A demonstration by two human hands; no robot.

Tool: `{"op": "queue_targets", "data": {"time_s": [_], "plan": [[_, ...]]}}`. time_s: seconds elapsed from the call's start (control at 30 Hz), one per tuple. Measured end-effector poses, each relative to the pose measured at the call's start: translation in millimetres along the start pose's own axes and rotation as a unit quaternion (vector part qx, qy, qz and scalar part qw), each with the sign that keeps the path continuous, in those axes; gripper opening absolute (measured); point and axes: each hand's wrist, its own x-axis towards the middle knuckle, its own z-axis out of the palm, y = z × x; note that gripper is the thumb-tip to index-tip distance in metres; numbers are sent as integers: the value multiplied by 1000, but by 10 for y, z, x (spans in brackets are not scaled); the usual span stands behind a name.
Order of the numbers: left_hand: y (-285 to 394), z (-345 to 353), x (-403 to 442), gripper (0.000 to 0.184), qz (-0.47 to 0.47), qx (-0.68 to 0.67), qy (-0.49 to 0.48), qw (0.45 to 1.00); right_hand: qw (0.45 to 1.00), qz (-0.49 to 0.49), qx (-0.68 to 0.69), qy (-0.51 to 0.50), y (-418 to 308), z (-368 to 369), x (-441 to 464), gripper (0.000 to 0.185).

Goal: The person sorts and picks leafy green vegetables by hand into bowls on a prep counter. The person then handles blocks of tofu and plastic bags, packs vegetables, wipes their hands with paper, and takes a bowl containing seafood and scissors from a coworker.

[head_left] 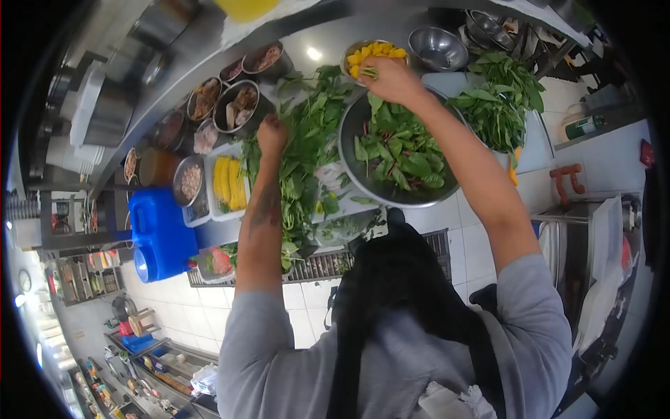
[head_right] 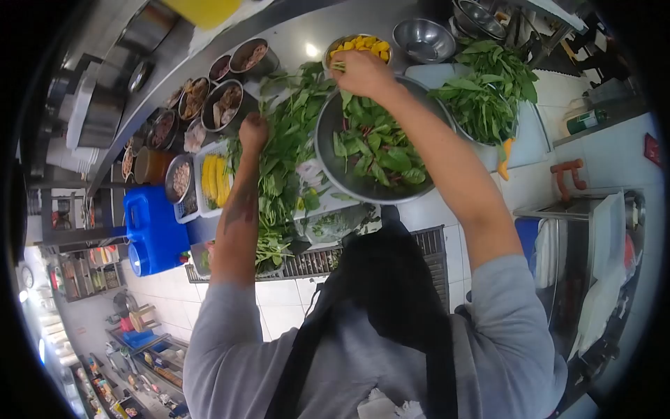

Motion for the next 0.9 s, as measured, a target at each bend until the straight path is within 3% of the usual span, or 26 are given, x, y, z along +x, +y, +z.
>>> {"op": "queue_targets", "data": {"time_s": [0.07,0.17,0.2,0.27,0.3,0.37,0.47,0.57,0.8,0.87,0.9], "plan": [[325,-298,-145,15,6,-79,83,993,999,-41,-11,-33,37,41,253,34],[485,-456,-290,12,57,-56,159,984,995,-89,0,-47,70,390,729,28],[552,-507,-322,12,56,-54,160,984,995,-92,2,-48,67,546,866,28],[717,-578,-378,12,-13,-116,132,984,972,-223,61,36,5,777,1065,28],[776,-605,-401,12,-18,-114,134,984,972,-226,63,33,-39,833,1145,28],[803,-613,-440,13,-37,-148,138,979,977,-174,-4,-121,-153,884,1253,32],[763,-572,-464,14,-52,-203,138,968,966,-173,1,-193,-211,1029,1362,33],[728,-523,-455,15,-4,-235,176,956,965,-177,79,-174,-199,1221,1403,35],[813,-676,-503,12,-76,-195,149,966,979,-140,70,-129,-414,1059,1347,31],[811,-689,-470,7,29,-145,177,973,996,-77,-4,-55,-482,983,1347,30],[842,-662,-466,7,30,-147,175,973,996,-74,-4,-55,-515,973,1316,30]]}}
